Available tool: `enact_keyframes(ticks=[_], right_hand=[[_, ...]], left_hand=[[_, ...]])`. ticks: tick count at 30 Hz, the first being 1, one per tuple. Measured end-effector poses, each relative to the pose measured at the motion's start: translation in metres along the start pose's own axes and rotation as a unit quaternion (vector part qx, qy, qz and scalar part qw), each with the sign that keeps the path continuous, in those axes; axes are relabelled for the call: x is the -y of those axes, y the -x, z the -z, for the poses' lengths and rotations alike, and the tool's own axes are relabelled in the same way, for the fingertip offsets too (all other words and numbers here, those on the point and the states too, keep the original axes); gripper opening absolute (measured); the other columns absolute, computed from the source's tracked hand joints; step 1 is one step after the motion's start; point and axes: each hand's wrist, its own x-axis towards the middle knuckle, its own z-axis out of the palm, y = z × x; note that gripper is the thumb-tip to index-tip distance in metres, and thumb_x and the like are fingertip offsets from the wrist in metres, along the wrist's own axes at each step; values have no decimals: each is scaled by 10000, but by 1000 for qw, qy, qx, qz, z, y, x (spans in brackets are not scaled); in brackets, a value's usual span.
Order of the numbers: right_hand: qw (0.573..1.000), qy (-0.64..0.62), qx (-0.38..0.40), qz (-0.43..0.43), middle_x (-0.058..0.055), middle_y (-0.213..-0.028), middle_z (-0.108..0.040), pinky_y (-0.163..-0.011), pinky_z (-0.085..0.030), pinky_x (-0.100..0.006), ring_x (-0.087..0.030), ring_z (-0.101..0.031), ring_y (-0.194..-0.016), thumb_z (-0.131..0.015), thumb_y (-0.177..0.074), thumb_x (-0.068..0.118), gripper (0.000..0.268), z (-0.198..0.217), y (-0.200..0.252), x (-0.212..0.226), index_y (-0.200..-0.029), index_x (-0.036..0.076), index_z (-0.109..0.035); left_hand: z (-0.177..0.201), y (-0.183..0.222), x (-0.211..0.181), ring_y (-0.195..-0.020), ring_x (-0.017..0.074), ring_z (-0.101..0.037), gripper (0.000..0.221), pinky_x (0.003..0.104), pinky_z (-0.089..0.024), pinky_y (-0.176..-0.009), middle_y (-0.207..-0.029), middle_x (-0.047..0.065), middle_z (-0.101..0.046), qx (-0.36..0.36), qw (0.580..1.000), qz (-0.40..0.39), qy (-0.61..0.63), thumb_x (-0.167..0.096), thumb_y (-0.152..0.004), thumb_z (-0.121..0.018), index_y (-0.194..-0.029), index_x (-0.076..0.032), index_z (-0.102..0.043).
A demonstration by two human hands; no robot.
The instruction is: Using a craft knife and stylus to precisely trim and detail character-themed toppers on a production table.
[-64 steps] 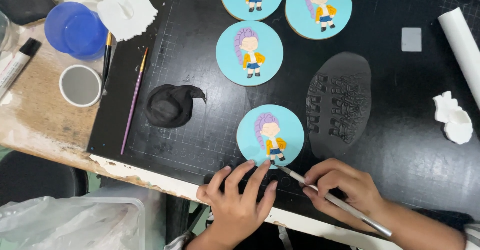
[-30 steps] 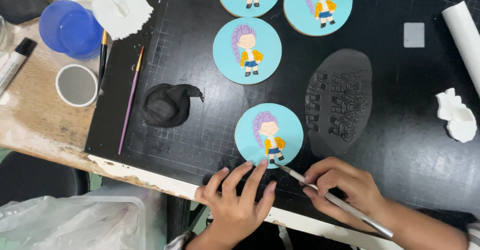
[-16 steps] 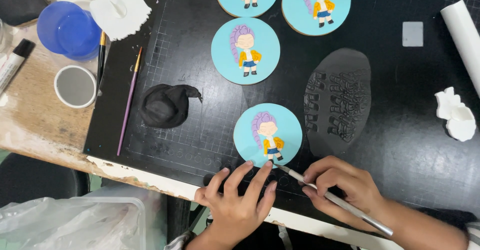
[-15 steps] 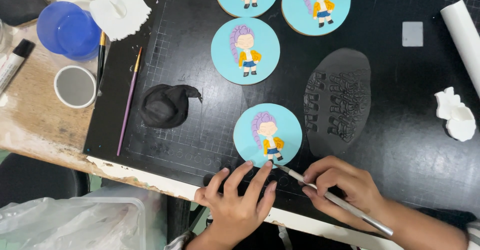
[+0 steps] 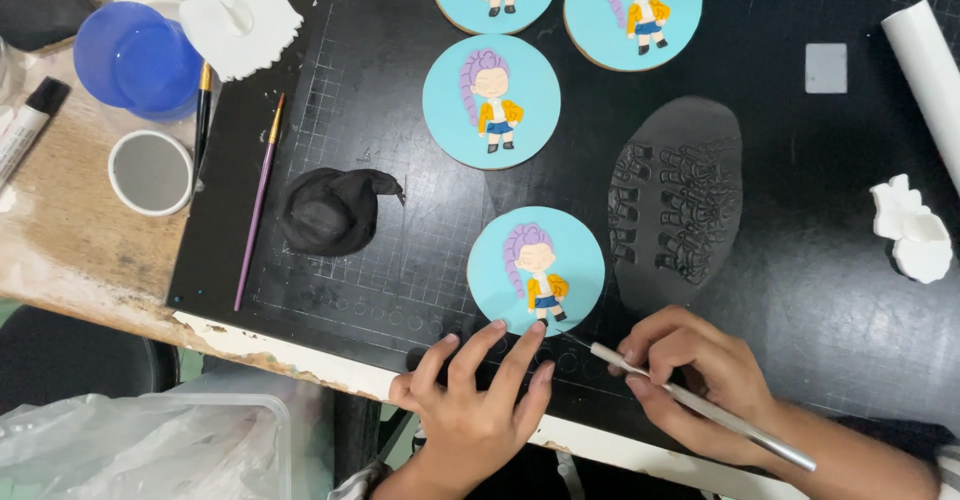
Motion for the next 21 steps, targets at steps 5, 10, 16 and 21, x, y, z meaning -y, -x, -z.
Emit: enact_keyframes(ticks=[5,10,16,21], right_hand=[[998,-40,-19,35,-98,-976,-574,-792,-732,-326,-277,-857,-864,-592,-960,131,68,-6,17,-13,-974,145,-526],[996,15,9,84,-127,-1061,-551,-897,-697,-381,-326,-847,-995,-553,-1025,298,169,-2,24,-22,-1082,140,-534],[993,56,24,101,-155,-1132,-579,-934,-681,-359,-309,-814,-1059,-508,-1047,434,319,-3,26,-23,-1139,133,-558],[983,42,43,173,-99,-972,-491,-1027,-640,-539,-457,-728,-1141,-529,-1014,495,487,0,32,-34,-1070,26,-649]], left_hand=[[2,-4,1,-1078,234,-472,238,395,-296,-904,-1200,-72,-613,19,1000,3,25,-524,-922,-698,-1097,-383,-776],[2,-5,1,-1074,234,-480,223,414,-272,-894,-1186,-67,-609,19,999,8,33,-526,-917,-697,-1078,-389,-768],[4,-8,1,-1045,241,-488,236,402,-293,-896,-1172,-59,-608,24,999,9,44,-518,-910,-727,-1088,-368,-767],[3,-7,1,-1058,236,-489,273,402,-277,-888,-1183,-75,-599,20,999,7,42,-549,-903,-744,-1105,-366,-760]])
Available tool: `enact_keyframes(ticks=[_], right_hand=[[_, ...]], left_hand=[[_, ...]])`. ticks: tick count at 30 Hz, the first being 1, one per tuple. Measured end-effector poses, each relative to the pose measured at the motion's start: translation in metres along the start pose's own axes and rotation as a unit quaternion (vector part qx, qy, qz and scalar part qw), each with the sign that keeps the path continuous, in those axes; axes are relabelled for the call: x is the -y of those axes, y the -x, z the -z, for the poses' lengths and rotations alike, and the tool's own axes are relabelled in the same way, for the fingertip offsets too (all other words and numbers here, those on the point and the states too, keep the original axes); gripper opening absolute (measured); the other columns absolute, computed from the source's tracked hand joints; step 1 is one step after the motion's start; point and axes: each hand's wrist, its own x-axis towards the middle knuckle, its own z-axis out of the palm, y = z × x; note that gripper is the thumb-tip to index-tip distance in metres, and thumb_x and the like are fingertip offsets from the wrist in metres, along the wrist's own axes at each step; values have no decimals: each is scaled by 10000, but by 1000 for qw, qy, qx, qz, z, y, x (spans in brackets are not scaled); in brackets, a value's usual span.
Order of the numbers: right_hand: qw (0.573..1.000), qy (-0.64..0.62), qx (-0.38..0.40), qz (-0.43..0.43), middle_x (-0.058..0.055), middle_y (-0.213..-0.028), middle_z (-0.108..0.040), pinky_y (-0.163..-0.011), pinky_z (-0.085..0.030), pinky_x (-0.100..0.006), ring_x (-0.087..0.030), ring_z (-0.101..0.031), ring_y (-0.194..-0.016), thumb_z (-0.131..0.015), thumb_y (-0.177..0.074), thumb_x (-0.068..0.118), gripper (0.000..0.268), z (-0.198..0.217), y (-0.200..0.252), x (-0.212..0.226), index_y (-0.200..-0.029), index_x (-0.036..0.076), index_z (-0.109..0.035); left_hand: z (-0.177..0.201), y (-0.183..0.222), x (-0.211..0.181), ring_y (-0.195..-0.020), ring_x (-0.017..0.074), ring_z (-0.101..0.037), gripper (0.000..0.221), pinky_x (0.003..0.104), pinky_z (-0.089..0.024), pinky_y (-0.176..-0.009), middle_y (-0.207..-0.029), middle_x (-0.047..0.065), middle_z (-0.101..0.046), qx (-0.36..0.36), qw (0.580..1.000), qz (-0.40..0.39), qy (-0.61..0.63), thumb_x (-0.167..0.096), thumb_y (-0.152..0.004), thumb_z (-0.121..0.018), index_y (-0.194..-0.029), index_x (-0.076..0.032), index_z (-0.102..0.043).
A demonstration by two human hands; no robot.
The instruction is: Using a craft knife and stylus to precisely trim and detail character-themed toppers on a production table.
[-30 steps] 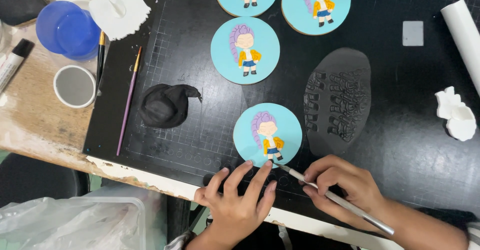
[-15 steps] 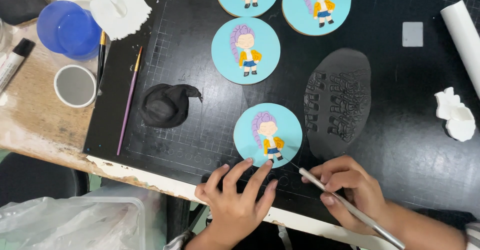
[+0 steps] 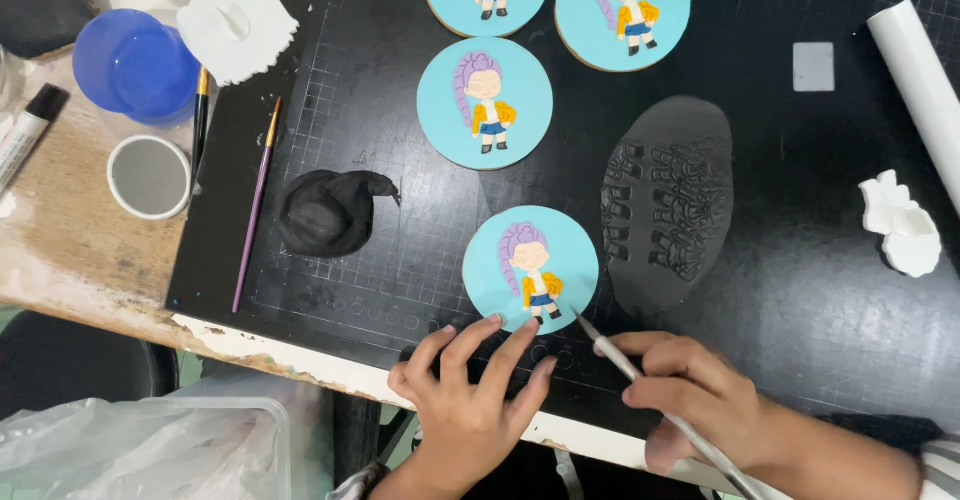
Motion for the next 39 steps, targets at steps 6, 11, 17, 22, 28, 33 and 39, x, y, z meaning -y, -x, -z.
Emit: enact_keyframes(ticks=[6,11,17,22,28,33,39], right_hand=[[971,220,60,72,-90,-1158,-717,-1139,-355,-642,-516,-578,-1310,-589,-966,550,386,6,-32,12,-1011,167,-576],[924,353,124,76,-104,-1538,-533,-1200,-119,-722,-524,-311,-1499,-626,-955,697,622,-9,-37,13,-1255,193,-421],[914,374,141,72,-77,-1608,-464,-1165,-123,-777,-499,-237,-1548,-615,-938,738,773,-15,-35,7,-1402,224,-272],[921,359,144,49,-75,-1581,-483,-1152,-98,-794,-501,-243,-1538,-605,-930,705,556,-13,-36,8,-1121,214,-423],[921,361,131,60,-76,-1584,-496,-1214,-25,-752,-500,-252,-1548,-437,-1008,696,637,-15,-38,6,-1445,249,-317],[929,329,160,58,-66,-1551,-519,-1152,-94,-794,-531,-251,-1518,-575,-955,681,495,-13,-44,8,-1096,224,-449],[957,234,165,-52,-32,-1539,-541,-1165,28,-788,-489,-77,-1581,-530,-924,660,464,-8,-39,5,-898,197,-510]], left_hand=[[1,2,2,-1068,238,-490,346,388,-313,-916,-1207,-36,-619,-1,1000,12,3,-550,-899,-736,-1147,-309,-741],[-3,9,3,-1098,252,-499,333,393,-341,-947,-1232,4,-637,-27,998,43,37,-500,-899,-685,-1131,-262,-705],[-4,12,5,-1107,257,-518,270,393,-332,-948,-1241,-12,-632,-36,997,55,48,-436,-902,-664,-1114,-274,-708],[-2,11,4,-1110,260,-520,252,400,-319,-937,-1244,-33,-619,-22,997,53,46,-435,-904,-667,-1107,-295,-717],[-3,10,4,-1115,242,-507,239,409,-298,-920,-1245,-57,-607,-23,998,52,28,-457,-927,-632,-1098,-322,-731],[-1,9,5,-1112,252,-497,230,401,-318,-934,-1254,-54,-608,-10,998,44,33,-439,-921,-651,-1096,-315,-732],[0,7,4,-1115,232,-504,243,411,-289,-920,-1251,-73,-605,-13,998,49,21,-464,-930,-632,-1105,-331,-733]])
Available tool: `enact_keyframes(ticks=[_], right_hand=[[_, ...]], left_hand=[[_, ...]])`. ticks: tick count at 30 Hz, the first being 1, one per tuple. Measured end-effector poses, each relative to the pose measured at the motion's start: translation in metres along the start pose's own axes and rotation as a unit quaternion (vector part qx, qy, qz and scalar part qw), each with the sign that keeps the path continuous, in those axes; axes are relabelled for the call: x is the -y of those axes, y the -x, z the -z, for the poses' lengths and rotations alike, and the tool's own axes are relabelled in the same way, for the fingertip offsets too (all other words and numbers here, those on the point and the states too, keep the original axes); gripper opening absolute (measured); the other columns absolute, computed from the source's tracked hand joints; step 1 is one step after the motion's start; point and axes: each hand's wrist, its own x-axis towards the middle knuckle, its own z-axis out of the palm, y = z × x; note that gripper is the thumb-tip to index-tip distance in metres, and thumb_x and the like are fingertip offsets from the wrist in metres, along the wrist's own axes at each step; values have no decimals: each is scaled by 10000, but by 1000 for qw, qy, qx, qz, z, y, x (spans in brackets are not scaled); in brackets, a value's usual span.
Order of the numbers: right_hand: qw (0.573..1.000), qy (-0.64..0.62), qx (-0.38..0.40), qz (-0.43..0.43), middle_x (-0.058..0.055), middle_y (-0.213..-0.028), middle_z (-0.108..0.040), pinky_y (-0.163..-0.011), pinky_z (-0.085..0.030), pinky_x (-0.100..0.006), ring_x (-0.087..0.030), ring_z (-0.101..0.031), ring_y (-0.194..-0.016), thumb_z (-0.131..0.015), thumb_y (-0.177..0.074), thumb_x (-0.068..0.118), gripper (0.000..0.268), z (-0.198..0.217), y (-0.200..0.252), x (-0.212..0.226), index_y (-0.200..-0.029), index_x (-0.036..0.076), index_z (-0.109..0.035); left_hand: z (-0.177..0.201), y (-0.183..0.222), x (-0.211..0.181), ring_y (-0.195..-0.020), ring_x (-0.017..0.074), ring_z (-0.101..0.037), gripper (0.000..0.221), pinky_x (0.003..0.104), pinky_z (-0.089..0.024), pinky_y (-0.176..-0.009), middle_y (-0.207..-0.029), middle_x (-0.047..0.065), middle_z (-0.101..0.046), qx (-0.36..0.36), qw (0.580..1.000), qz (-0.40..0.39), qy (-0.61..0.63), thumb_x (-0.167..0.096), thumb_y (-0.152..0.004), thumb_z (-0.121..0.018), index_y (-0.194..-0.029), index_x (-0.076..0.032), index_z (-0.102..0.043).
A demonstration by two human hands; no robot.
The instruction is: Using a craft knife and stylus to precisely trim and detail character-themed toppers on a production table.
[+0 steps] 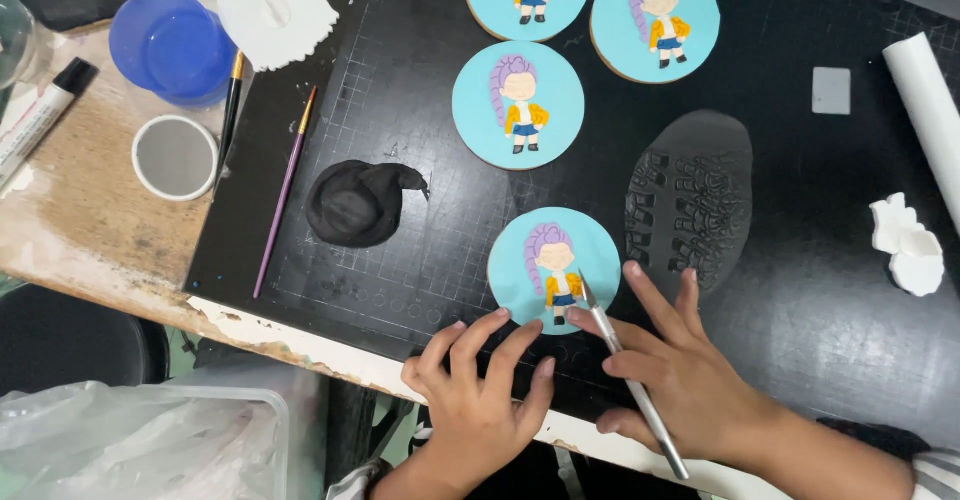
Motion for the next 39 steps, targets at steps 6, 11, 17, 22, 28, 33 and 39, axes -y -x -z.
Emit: enact_keyframes(ticks=[6,11,17,22,28,33,39], right_hand=[[995,71,-9,66,-65,-1587,-490,-1182,-39,-780,-531,-195,-1553,-578,-951,646,504,-1,-4,0,-1215,244,-425],[999,30,-11,24,-49,-1570,-504,-1154,15,-807,-517,-131,-1569,-395,-977,676,460,-1,2,-1,-999,224,-470],[995,72,-25,57,-55,-1584,-499,-1196,4,-757,-501,-192,-1564,-357,-1020,662,487,0,-4,3,-1303,269,-407],[998,42,-25,43,-84,-1593,-478,-1178,20,-782,-508,-145,-1574,-367,-1008,653,436,-1,-1,1,-1167,250,-415],[996,43,-33,64,-65,-1598,-499,-1206,-27,-773,-520,-228,-1568,-449,-1011,636,555,2,-1,0,-1440,298,-343],[979,-158,-128,9,-130,-1423,-653,-1293,72,-661,-468,-227,-1591,-385,-1072,589,314,5,4,-1,-1253,347,-471],[978,-168,-119,28,-95,-1468,-635,-1291,72,-660,-468,-236,-1599,-412,-1091,589,379,1,11,-7,-1429,417,-425]], left_hand=[[-1,1,0,-1120,230,-491,248,407,-287,-923,-1252,-71,-600,2,1000,-5,1,-470,-951,-601,-1105,-328,-735],[0,0,1,-1104,246,-483,172,408,-293,-923,-1255,-75,-599,4,1000,-21,-1,-443,-923,-650,-1053,-372,-737],[0,-3,0,-1100,217,-466,175,405,-264,-895,-1239,-97,-608,-6,999,-38,-27,-461,-944,-615,-1037,-403,-751],[0,-3,-1,-1095,219,-475,185,409,-262,-887,-1246,-89,-607,7,999,-40,-33,-459,-947,-624,-1064,-394,-751],[0,-3,-1,-1096,229,-468,188,409,-269,-891,-1244,-89,-603,-12,998,-51,-40,-460,-946,-629,-1083,-442,-755],[1,-5,-2,-1092,236,-445,194,412,-271,-881,-1235,-87,-585,-7,997,-57,-46,-431,-936,-650,-1092,-479,-755],[0,-3,-4,-1113,249,-439,209,418,-256,-906,-1229,-59,-595,-7,998,-45,-48,-418,-949,-615,-1090,-442,-768]])
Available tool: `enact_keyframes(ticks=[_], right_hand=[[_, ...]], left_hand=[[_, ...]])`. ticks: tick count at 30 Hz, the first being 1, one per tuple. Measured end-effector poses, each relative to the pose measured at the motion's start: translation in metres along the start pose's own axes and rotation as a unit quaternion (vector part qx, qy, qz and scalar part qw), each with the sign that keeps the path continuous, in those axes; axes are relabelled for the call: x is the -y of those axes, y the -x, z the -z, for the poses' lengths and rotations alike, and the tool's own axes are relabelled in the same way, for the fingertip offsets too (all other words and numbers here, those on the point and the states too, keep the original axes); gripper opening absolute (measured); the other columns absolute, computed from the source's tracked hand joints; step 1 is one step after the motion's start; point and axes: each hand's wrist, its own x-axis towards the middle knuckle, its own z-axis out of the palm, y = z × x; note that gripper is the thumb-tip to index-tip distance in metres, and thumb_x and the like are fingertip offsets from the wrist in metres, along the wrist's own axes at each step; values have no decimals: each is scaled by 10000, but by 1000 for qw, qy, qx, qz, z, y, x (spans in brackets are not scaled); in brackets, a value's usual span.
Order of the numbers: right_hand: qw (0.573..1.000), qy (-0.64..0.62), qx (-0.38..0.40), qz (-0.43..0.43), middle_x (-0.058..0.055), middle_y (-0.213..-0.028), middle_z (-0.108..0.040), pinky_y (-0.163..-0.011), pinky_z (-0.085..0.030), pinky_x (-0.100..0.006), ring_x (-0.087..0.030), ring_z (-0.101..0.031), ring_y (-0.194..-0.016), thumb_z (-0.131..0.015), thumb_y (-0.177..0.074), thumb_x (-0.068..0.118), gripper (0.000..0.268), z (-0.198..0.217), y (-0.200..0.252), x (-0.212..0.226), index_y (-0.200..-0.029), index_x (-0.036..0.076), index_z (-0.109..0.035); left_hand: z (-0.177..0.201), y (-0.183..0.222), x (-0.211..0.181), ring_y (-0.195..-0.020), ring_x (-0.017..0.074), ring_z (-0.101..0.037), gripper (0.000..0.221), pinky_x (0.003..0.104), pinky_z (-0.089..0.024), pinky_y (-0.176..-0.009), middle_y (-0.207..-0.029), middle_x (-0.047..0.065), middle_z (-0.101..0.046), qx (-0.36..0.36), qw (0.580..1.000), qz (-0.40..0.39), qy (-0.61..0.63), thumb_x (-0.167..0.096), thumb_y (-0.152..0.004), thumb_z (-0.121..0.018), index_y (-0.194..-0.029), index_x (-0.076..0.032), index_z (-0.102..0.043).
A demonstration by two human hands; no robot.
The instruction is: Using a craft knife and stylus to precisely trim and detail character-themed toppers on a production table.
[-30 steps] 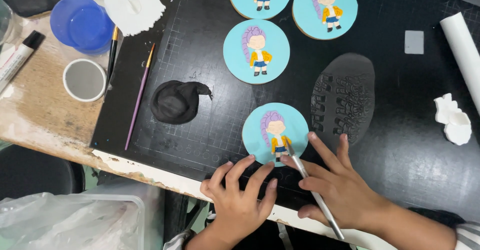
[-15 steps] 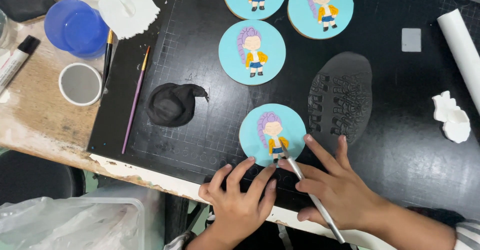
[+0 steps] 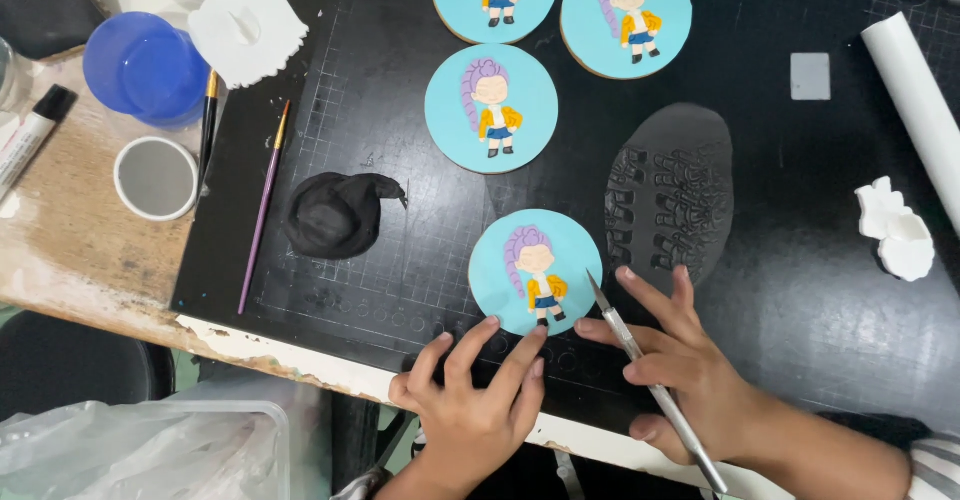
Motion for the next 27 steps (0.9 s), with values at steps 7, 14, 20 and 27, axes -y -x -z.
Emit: enact_keyframes(ticks=[7,14,20,27], right_hand=[[999,39,18,8,-69,-1437,-656,-1271,49,-651,-461,-303,-1554,-392,-1077,537,313,3,-8,9,-1255,297,-488],[985,142,83,59,-84,-1458,-633,-1210,17,-697,-507,-348,-1494,-469,-1053,531,350,1,-17,11,-1203,215,-480],[979,172,99,51,-82,-1488,-601,-1197,10,-717,-506,-328,-1498,-556,-1015,544,381,0,-20,13,-1156,194,-496],[975,197,77,73,-109,-1410,-641,-1203,-7,-717,-502,-345,-1492,-627,-1006,502,432,-3,-19,10,-1240,186,-448]], left_hand=[[-2,5,2,-1105,255,-436,157,415,-265,-916,-1210,-78,-620,-7,1000,-5,7,-428,-936,-647,-1023,-426,-778],[-1,1,0,-1086,252,-452,195,405,-269,-885,-1219,-75,-614,-7,1000,-5,-9,-449,-958,-606,-1047,-408,-775],[-3,4,0,-1099,250,-458,182,410,-268,-878,-1213,-71,-625,-16,1000,-2,-11,-449,-954,-598,-1002,-371,-755],[0,1,-1,-1097,244,-441,243,417,-253,-867,-1240,-77,-598,3,1000,-7,-25,-467,-967,-598,-1153,-454,-753]])
